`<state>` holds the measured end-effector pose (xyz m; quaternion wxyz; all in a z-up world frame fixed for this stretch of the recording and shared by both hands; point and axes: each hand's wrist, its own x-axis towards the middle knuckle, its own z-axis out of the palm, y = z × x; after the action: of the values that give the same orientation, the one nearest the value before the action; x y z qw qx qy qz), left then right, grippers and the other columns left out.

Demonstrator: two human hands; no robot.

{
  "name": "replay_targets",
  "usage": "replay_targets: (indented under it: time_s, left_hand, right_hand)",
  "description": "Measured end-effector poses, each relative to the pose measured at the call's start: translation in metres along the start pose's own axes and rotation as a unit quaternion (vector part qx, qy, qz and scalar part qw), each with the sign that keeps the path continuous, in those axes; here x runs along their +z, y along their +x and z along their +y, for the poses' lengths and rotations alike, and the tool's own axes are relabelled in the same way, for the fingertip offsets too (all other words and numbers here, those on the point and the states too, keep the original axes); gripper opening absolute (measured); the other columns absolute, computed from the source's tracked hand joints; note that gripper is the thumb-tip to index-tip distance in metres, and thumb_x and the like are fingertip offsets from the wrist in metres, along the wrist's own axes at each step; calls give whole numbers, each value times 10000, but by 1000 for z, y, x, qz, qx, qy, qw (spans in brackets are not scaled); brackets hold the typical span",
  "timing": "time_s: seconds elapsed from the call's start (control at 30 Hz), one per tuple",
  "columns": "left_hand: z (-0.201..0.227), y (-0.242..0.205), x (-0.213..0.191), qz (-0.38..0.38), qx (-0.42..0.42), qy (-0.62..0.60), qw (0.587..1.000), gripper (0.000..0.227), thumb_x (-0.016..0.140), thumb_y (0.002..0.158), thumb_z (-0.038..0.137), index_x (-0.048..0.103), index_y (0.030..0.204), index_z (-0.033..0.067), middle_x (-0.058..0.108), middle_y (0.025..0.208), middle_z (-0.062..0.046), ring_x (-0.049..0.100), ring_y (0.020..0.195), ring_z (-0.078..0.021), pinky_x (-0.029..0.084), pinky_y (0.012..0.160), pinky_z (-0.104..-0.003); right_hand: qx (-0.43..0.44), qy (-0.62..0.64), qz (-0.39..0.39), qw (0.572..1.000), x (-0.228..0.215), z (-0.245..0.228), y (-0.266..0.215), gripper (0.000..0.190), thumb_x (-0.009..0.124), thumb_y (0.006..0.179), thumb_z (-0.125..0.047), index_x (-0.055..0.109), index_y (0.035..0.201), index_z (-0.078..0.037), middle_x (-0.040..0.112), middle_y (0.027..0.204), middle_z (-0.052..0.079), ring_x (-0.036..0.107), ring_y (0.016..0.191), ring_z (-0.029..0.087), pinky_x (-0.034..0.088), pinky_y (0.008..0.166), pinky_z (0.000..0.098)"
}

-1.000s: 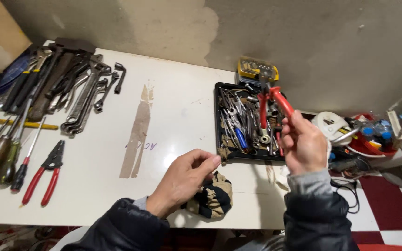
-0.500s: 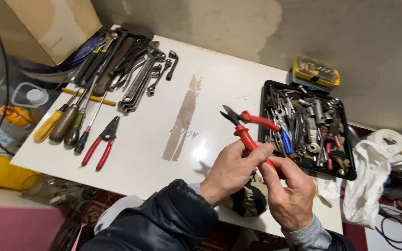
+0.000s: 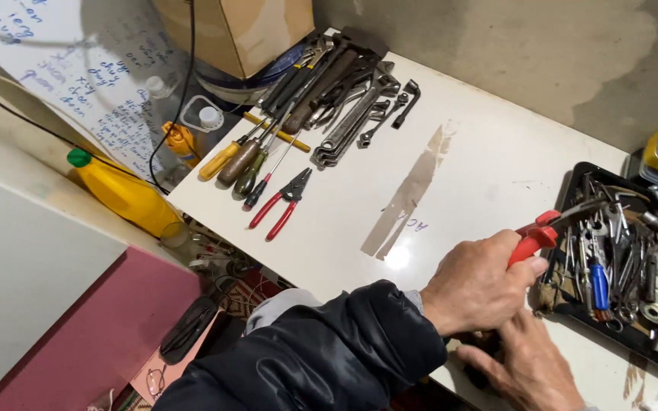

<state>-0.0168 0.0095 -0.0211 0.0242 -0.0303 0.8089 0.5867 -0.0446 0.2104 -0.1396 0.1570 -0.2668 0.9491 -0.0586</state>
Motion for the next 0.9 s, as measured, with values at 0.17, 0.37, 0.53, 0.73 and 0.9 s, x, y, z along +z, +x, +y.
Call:
replay_targets:
  time_s: [0.17,0.37,0.53,0.73,0.9]
  left_hand:
    - [21,-9,-25,-4,-51,-66,997,435,447,909,519,535,1060,120,547,892,-29,527,721,-188,453,600,-342]
    - [2,1,-30,63,-39,-158,985,350,571,913,459,690,1067,168,675,907,9,595,818,-140,461,734,-304]
    - [-9,4,-33,69,-45,-199,977,404,587,986,393,487,675,156,474,652,37,414,632,-112,359,623,-296]
    - [-18,6,-24,134,17,-215,967,391,616,996,410,693,777,95,505,534,-12,489,539,-131,412,469,-277]
    - [-29,10,-16,127,5,-156,980,407,586,1003,453,709,854,95,552,574,-81,531,629,-178,445,563,-316]
  right_hand:
    - [-44,-90,-19,995,31,21,17,534,707,768,-477,556,1260,-331,551,1261,48,568,1110,349,550,864,520]
    - [132,365,103,916,-33,8,19,438,690,804,-86,692,1232,-179,749,1221,72,694,1089,262,528,959,374]
    - [153,720,193,649,-86,-41,7,435,531,920,27,544,1353,-18,667,1169,250,648,962,358,556,867,489]
    - [44,772,347,530,-102,-73,0,237,571,1017,-146,627,1247,-149,714,1058,134,751,888,267,673,749,444]
    - [-130,595,349,712,-105,-84,-2,357,497,1025,-120,533,1375,-54,634,1165,147,583,1112,212,523,1036,452]
